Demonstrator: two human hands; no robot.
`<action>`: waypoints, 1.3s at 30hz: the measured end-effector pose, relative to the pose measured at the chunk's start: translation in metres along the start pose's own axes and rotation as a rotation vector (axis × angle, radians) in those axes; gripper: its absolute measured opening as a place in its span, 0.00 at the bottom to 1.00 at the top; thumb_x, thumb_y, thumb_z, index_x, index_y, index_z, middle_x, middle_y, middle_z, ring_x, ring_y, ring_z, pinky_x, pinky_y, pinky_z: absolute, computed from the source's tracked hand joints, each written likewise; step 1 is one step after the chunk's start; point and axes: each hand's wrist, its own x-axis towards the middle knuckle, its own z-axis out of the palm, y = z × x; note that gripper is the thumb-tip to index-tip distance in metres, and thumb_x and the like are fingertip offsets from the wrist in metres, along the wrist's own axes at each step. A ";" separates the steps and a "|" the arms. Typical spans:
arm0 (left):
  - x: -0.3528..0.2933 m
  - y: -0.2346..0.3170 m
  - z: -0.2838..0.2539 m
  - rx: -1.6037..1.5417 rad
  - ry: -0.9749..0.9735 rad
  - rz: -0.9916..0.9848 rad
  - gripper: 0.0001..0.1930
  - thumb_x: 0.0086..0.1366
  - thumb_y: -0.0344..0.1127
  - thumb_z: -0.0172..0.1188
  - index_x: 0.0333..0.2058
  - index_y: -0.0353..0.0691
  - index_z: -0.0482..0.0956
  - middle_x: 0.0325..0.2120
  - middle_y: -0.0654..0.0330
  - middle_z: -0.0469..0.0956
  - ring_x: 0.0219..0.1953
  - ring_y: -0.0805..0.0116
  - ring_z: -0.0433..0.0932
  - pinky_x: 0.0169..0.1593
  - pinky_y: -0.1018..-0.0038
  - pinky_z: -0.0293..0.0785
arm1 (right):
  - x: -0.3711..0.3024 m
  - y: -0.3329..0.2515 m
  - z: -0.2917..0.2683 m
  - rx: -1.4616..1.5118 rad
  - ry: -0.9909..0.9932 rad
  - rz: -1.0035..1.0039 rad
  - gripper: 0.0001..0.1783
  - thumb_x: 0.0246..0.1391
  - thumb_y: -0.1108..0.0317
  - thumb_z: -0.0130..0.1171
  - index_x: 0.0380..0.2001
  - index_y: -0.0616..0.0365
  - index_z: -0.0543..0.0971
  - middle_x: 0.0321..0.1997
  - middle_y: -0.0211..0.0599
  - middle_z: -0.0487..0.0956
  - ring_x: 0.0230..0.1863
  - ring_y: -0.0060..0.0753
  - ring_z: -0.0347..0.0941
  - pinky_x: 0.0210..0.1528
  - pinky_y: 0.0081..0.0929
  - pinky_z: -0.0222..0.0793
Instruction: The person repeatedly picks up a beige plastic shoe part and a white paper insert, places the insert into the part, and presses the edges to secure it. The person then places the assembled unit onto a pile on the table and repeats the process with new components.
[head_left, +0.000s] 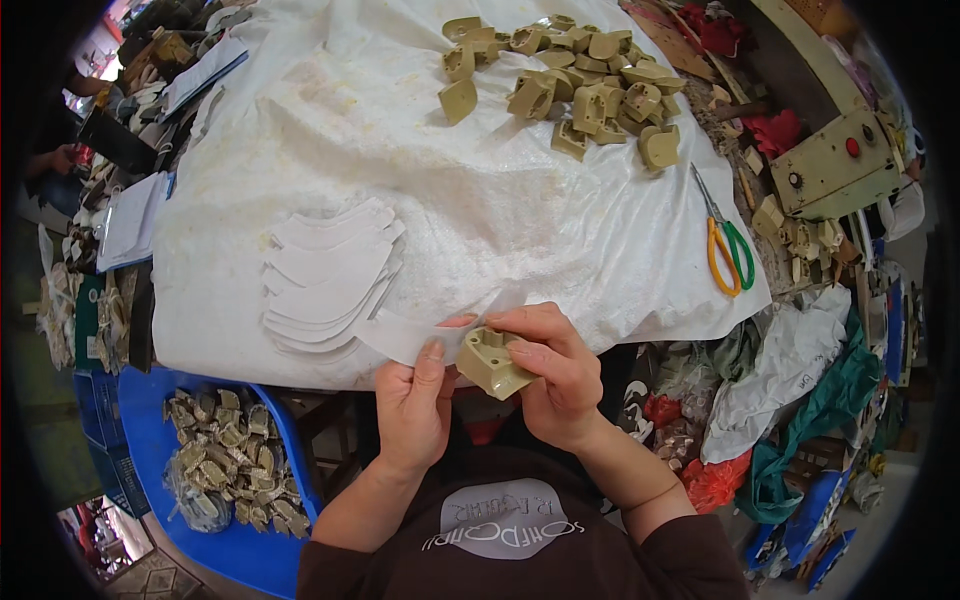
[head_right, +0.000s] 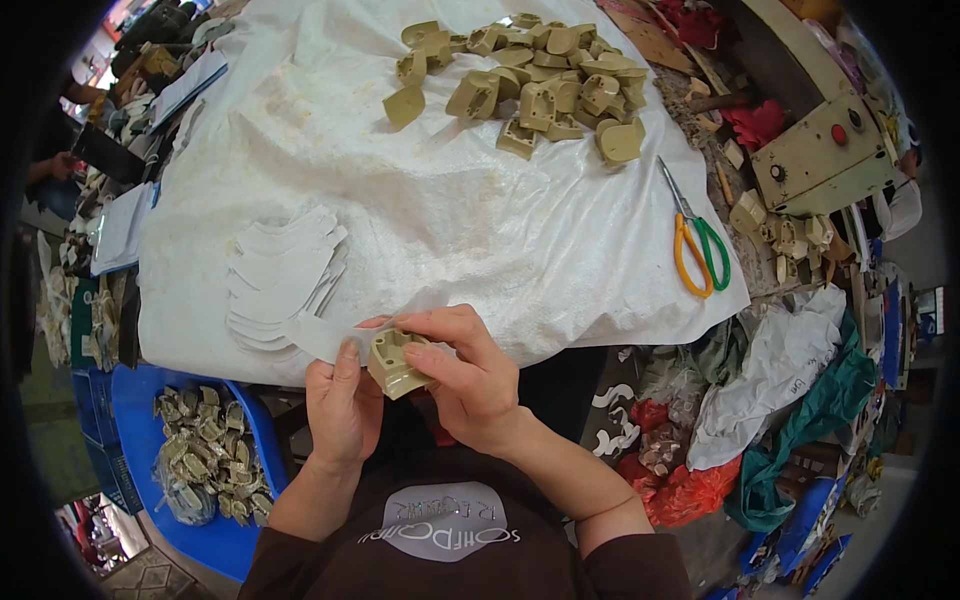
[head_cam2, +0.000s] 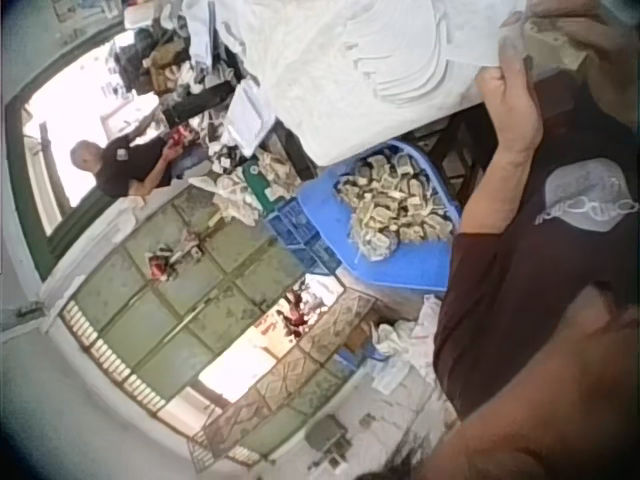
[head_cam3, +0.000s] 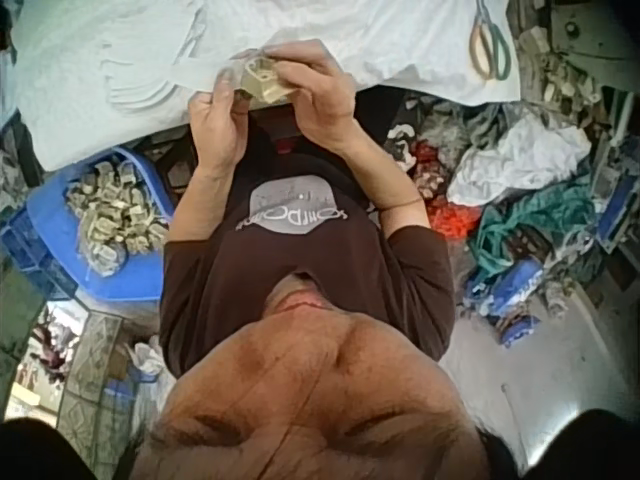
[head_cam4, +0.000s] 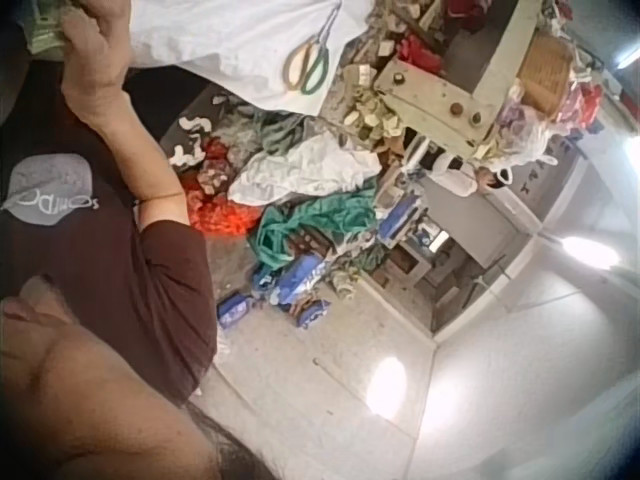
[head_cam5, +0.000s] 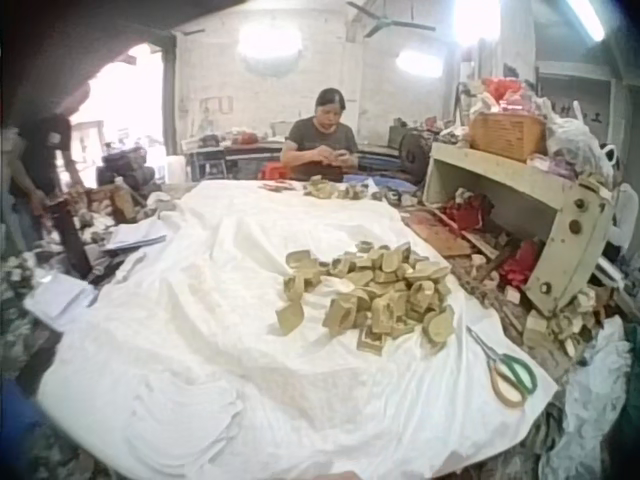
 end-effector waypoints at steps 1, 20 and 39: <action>-0.004 0.000 0.001 0.013 0.001 -0.002 0.18 0.71 0.34 0.43 0.51 0.25 0.69 0.46 0.51 0.74 0.46 0.68 0.75 0.49 0.73 0.72 | -0.005 0.001 0.002 0.003 0.016 -0.006 0.27 0.41 0.88 0.57 0.47 0.56 0.71 0.47 0.48 0.75 0.42 0.45 0.73 0.41 0.33 0.71; -0.015 -0.012 0.003 0.507 0.032 0.299 0.21 0.71 0.35 0.38 0.53 0.25 0.68 0.41 0.49 0.78 0.42 0.71 0.75 0.48 0.76 0.69 | -0.011 0.005 0.005 -0.384 -0.010 -0.117 0.24 0.32 0.75 0.62 0.40 0.50 0.75 0.42 0.33 0.77 0.34 0.37 0.66 0.39 0.38 0.54; -0.010 -0.011 -0.009 1.107 0.031 0.759 0.09 0.62 0.21 0.54 0.41 0.29 0.77 0.29 0.56 0.76 0.27 0.71 0.70 0.31 0.79 0.66 | 0.004 -0.021 -0.009 -0.673 -0.409 0.109 0.21 0.30 0.71 0.62 0.36 0.49 0.77 0.29 0.25 0.67 0.36 0.32 0.63 0.44 0.42 0.46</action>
